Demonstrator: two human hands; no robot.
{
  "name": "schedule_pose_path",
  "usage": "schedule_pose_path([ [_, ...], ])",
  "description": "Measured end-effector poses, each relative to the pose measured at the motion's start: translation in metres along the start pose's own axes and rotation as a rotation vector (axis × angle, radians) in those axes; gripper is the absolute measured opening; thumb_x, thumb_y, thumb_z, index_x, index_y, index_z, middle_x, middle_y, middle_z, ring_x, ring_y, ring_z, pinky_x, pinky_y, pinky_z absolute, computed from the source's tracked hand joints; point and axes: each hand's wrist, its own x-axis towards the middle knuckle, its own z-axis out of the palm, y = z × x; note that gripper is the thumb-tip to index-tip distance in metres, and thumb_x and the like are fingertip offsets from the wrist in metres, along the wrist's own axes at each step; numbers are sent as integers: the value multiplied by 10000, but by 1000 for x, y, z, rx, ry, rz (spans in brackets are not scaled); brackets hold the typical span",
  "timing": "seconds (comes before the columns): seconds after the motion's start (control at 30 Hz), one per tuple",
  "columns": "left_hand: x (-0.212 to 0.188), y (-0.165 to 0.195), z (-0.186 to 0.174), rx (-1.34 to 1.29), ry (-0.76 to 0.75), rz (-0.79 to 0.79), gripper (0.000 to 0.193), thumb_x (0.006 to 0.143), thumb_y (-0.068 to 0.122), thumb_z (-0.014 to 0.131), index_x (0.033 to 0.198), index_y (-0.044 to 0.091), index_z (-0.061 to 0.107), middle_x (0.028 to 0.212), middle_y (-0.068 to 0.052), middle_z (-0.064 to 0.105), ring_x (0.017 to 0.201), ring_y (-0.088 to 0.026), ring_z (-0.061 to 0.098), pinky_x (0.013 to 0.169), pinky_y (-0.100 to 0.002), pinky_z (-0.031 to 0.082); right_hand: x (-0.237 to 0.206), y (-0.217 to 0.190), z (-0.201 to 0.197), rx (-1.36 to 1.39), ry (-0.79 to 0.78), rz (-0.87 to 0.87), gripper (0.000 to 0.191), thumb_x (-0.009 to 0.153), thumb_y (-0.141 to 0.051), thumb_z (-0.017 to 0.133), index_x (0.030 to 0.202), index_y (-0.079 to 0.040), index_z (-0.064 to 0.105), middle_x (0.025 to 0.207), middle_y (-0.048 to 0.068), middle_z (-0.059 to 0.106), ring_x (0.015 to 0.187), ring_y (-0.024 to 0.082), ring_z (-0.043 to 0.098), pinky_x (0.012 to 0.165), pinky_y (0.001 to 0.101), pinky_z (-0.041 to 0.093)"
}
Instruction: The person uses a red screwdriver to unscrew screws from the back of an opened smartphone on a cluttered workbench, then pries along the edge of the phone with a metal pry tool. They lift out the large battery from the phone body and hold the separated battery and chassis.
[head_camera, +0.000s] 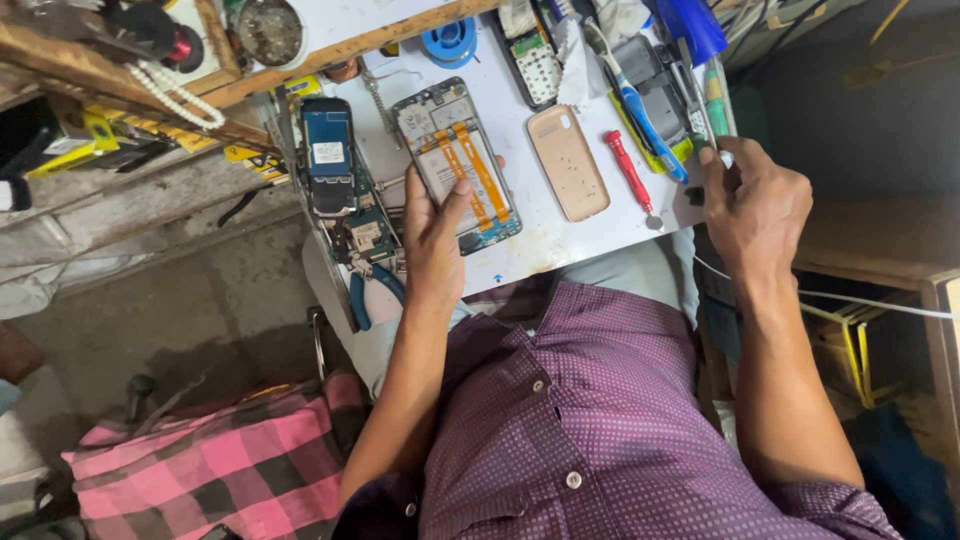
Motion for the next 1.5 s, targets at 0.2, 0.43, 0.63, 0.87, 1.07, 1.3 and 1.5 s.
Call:
schedule_pose_path([
  [0.2,0,-13,-11,9,-22,19,413,1064,143,643,1422,11,483,1316,-118,683,1229,-164,623,1132,-334,454,10,0,9,-13,75,-132,132,1073,-124,745,1139,-9,746,864,168,706,780,313,719,719,390,550],
  [0.43,-1,-22,-16,15,18,15,434,1070,163,658,1441,9,492,1329,-70,644,1227,-131,580,1140,-315,428,14,-8,9,72,129,-243,160,1012,-11,737,1171,3,722,998,174,688,823,306,694,774,401,552],
  [0.63,2,-23,-16,-21,26,25,424,1064,146,663,1433,9,505,1318,-67,656,1215,-128,591,1133,-316,433,11,-26,0,112,192,-279,135,976,41,757,1102,12,719,955,158,601,756,271,637,663,359,515],
  [0.87,11,-19,-12,-103,13,21,404,1062,117,661,1426,15,519,1325,-66,663,1221,-134,598,1128,-320,440,-10,-52,15,658,-169,23,112,1073,-87,751,1164,-20,747,947,66,728,740,115,613,658,258,497],
  [1.07,16,-13,-6,-121,-22,7,364,1063,106,660,1396,15,544,1282,-71,686,1183,-135,620,1088,-323,473,-24,-93,55,1151,-508,210,297,1005,-48,642,1284,51,621,1088,88,756,877,137,743,784,260,614],
  [1.3,20,-8,-6,-102,-28,19,344,1070,87,661,1388,13,555,1273,-68,681,1182,-126,619,1081,-316,478,-17,-118,70,1395,-586,265,365,1029,14,598,1383,65,526,1076,133,731,936,176,743,864,299,637],
  [1.5,23,-8,-9,-152,-14,-24,361,1042,55,666,1383,25,551,1274,-65,672,1174,-132,634,1048,-323,512,-17,-124,74,1445,-580,287,335,1038,20,594,1363,63,525,1043,136,732,938,183,745,868,307,634],
])
